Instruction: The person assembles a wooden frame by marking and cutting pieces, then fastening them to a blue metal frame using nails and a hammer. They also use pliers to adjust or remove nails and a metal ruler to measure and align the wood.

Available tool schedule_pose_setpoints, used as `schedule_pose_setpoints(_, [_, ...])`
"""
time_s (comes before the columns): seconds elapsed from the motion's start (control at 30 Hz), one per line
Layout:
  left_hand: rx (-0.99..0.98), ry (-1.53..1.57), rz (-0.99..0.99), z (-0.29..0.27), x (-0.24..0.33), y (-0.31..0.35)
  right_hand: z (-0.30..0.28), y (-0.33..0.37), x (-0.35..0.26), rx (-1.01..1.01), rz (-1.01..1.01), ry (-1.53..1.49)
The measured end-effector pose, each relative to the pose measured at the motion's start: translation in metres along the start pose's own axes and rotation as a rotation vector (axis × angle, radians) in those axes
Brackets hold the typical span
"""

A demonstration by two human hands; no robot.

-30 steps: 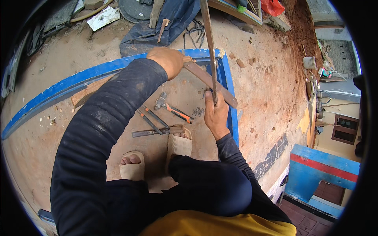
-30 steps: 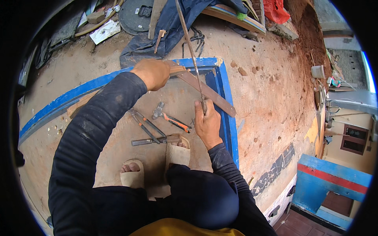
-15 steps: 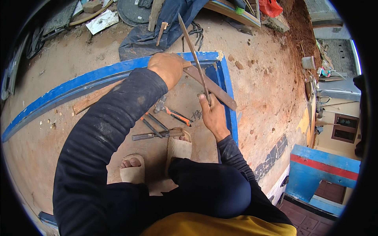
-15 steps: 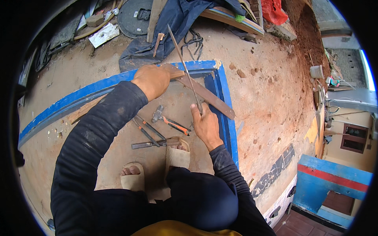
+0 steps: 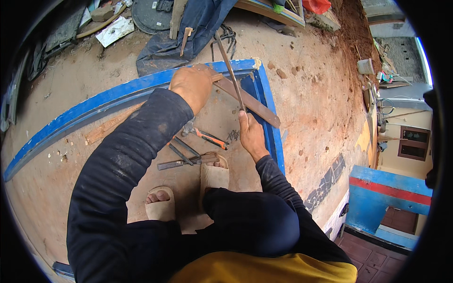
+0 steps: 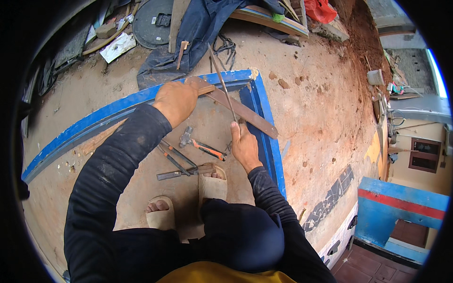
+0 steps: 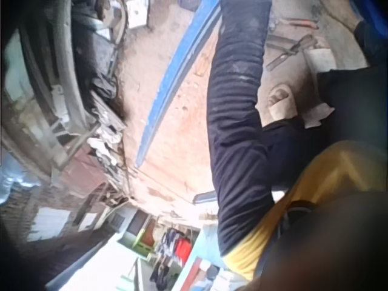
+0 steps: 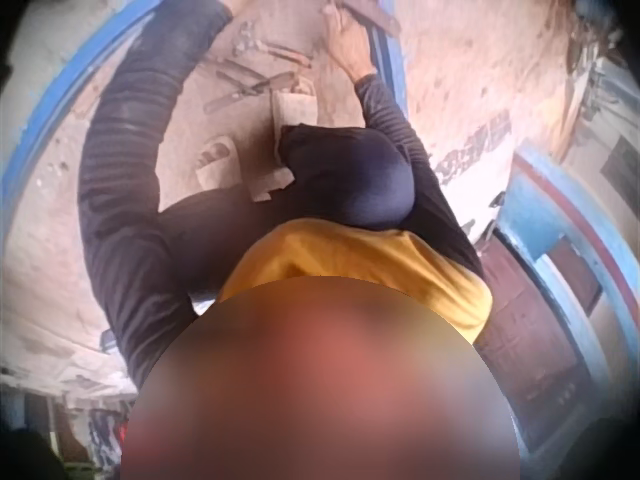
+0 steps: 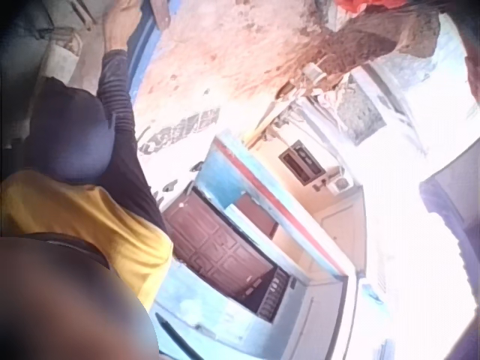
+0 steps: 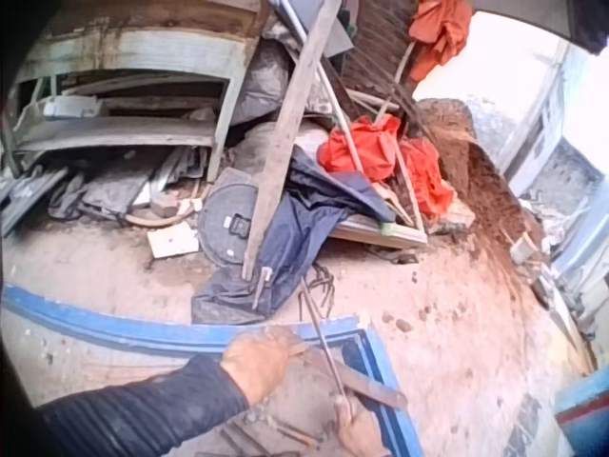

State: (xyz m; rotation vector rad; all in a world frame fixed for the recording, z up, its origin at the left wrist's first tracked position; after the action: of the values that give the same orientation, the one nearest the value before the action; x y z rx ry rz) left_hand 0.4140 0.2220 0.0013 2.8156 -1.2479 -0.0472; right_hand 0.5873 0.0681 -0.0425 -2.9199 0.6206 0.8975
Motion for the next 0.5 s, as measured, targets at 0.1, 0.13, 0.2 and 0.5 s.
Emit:
schedule_pose_setpoints(0.1, [-0.053, 0.027, -0.002, 0.006, 0.001, -0.001, 0.001, 0.003, -0.003, -0.014, 0.01, -0.058])
schedule_pose_setpoints(0.13, [-0.046, 0.024, 0.011, 0.006, 0.001, -0.002, 0.001, 0.002, -0.006, 0.007, -0.021, -0.076])
schedule_pose_setpoints(0.2, [-0.022, 0.02, -0.04, 0.003, -0.004, -0.002, 0.005, 0.0, -0.011, -0.006, -0.055, -0.054])
schedule_pose_setpoints(0.5, [-0.018, -0.002, -0.033, -0.001, 0.0, 0.001, 0.006, -0.001, -0.01, 0.006, -0.052, -0.002])
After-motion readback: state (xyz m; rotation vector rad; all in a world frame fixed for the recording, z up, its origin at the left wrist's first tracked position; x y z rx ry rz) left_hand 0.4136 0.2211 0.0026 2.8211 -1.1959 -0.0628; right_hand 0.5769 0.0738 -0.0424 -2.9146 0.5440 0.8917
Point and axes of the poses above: each hand's wrist, its own y-axis away from the middle knuckle, its own z-axis out of the palm, x = y × z, the point moved 9 cm from there along -y, towards the middle knuckle, and after that the axes turned 1 degree about z, right-handed, at the moved point
